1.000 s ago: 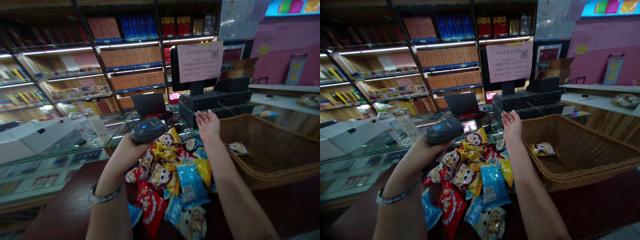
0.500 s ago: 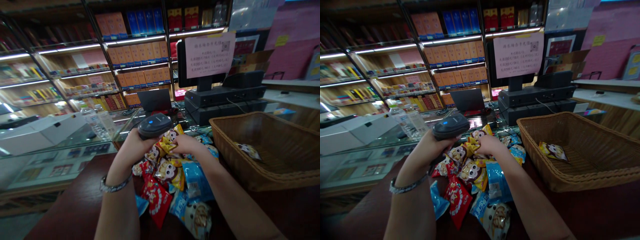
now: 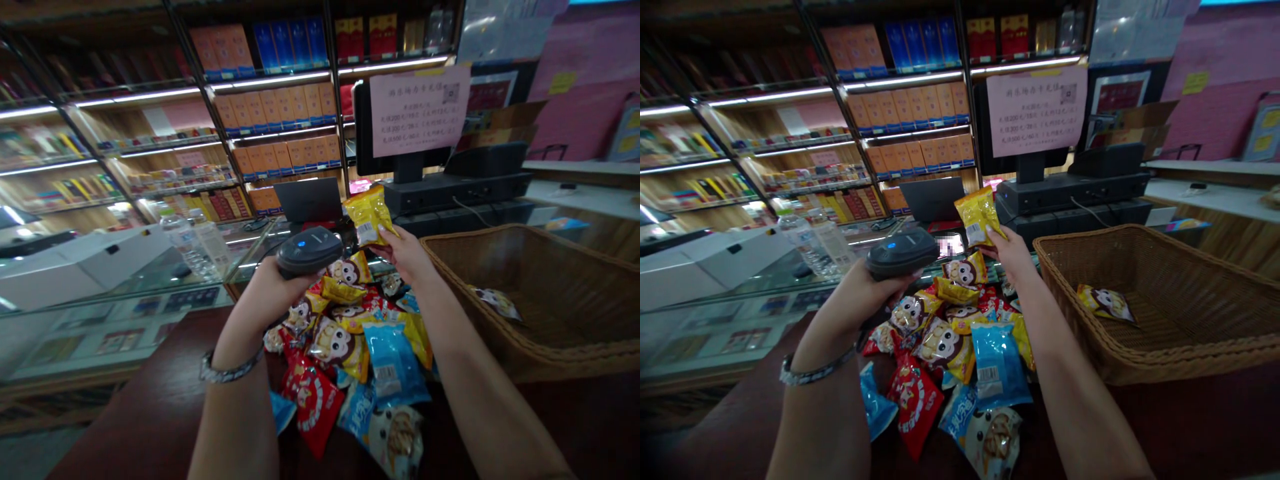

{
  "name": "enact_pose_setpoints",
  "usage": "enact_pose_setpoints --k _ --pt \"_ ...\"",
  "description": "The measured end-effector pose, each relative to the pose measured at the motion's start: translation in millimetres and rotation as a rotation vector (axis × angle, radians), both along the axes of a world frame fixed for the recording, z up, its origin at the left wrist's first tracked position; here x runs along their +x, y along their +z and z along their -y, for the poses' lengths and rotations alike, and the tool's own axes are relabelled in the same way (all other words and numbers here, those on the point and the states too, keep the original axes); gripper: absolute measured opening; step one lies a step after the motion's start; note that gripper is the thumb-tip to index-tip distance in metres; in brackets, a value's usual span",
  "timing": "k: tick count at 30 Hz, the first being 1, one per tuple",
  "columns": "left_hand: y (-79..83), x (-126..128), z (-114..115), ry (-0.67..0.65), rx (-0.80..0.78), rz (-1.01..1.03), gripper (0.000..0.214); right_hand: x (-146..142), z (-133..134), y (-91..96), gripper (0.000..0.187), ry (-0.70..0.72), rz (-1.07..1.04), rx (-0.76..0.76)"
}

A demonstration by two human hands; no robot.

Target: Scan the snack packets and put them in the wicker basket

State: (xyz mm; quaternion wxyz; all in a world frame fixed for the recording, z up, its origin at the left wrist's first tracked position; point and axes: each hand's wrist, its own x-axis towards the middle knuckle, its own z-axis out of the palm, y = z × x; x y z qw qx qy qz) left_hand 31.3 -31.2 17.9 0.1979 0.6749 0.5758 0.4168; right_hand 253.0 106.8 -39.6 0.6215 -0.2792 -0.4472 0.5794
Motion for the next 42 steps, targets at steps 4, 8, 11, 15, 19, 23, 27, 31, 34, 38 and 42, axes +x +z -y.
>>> enact_pose_setpoints --k 4,8,11,15,19,23,27,31,34,38,42 --pt "1.5 5 0 -0.001 0.011 -0.004 0.02 2 -3 -2.2 0.014 0.012 -0.027 0.006" --pt "1.7 6 0 -0.023 0.022 -0.014 0.023 4 -2 -3.1 0.018 0.01 -0.017 0.01" --pt "2.1 7 1 -0.021 0.042 -0.007 0.025 4 -2 -2.8 0.024 0.017 -0.029 0.021" --pt "3.5 7 2 -0.023 0.056 0.001 0.026 5 0 -1.2 0.024 0.031 -0.04 0.015" --pt "4.9 8 4 -0.031 0.041 0.004 0.025 5 1 0.5 0.021 0.026 -0.03 -0.006" --pt "5.2 9 5 -0.025 0.062 0.017 0.024 5 0 2.3 0.021 0.043 -0.158 -0.04" --pt "5.9 10 6 -0.033 0.072 0.03 0.021 14 -7 0.2 0.038 -0.046 -0.336 0.034" --pt "6.4 10 6 -0.025 0.087 0.042 0.02 28 -21 -10.8 0.048 -0.256 -0.294 0.1" --pt "6.3 10 6 -0.015 0.084 0.043 0.019 35 -30 -20.3 0.055 -0.332 -0.377 0.04" --pt "6.7 11 6 -0.015 0.083 0.04 0.018 39 -31 -24.6 0.056 -0.356 -0.434 0.047" --pt "7.0 12 7 -0.005 0.088 0.05 0.018 34 -22 -16.2 0.058 -0.323 -0.328 0.062"
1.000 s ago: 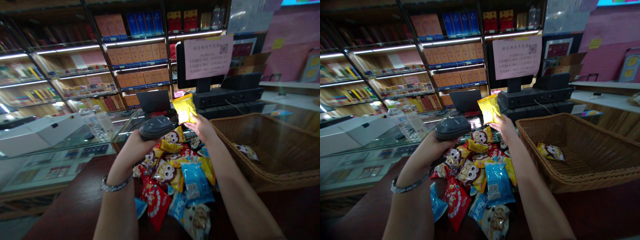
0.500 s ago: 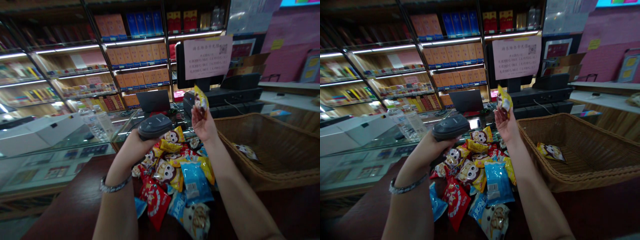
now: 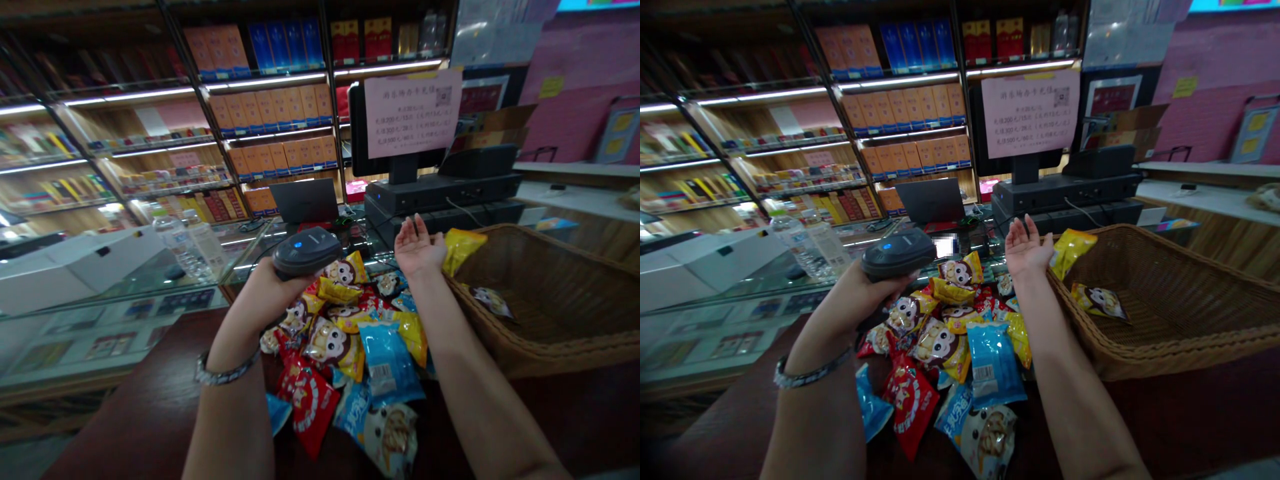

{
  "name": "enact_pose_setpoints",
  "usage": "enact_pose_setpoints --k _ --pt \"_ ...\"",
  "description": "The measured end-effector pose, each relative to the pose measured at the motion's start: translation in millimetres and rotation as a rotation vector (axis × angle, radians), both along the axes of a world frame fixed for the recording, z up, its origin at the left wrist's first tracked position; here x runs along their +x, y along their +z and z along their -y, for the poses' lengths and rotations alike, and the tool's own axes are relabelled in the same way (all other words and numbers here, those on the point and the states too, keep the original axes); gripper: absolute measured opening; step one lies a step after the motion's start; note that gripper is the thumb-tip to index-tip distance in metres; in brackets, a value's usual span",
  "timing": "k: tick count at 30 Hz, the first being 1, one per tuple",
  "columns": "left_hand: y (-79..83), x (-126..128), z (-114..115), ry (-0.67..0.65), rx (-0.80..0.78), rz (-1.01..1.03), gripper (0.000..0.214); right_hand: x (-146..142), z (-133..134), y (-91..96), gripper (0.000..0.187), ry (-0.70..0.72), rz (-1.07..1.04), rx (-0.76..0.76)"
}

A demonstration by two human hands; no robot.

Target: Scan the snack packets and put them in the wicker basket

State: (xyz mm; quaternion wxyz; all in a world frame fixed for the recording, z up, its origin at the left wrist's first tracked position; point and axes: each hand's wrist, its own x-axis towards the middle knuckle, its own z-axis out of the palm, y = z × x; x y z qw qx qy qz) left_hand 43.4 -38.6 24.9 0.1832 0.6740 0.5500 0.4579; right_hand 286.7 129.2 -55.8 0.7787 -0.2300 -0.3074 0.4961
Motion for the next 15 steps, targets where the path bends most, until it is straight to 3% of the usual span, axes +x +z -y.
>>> enact_pose_setpoints --k 3,6,11,13,15 --pt "-0.6 -1 1 0.008 -0.009 0.007 0.019 -14 9 7.0 0.047 0.126 0.173 -0.051" --pt "-1.5 -3 -1 0.002 -0.033 -0.005 0.017 -35 18 4.6 0.041 0.286 0.615 -0.023" --pt "-2.7 -7 -4 -0.019 -0.074 -0.06 0.017 -69 32 -19.3 0.075 0.396 1.599 0.06" --pt "-3.0 -8 -4 -0.011 -0.058 -0.069 0.018 -77 35 -27.3 0.072 0.405 1.8 0.043" --pt "-3.0 -8 -4 0.014 -0.014 -0.062 0.016 -80 34 -30.9 0.059 0.377 1.87 0.035"
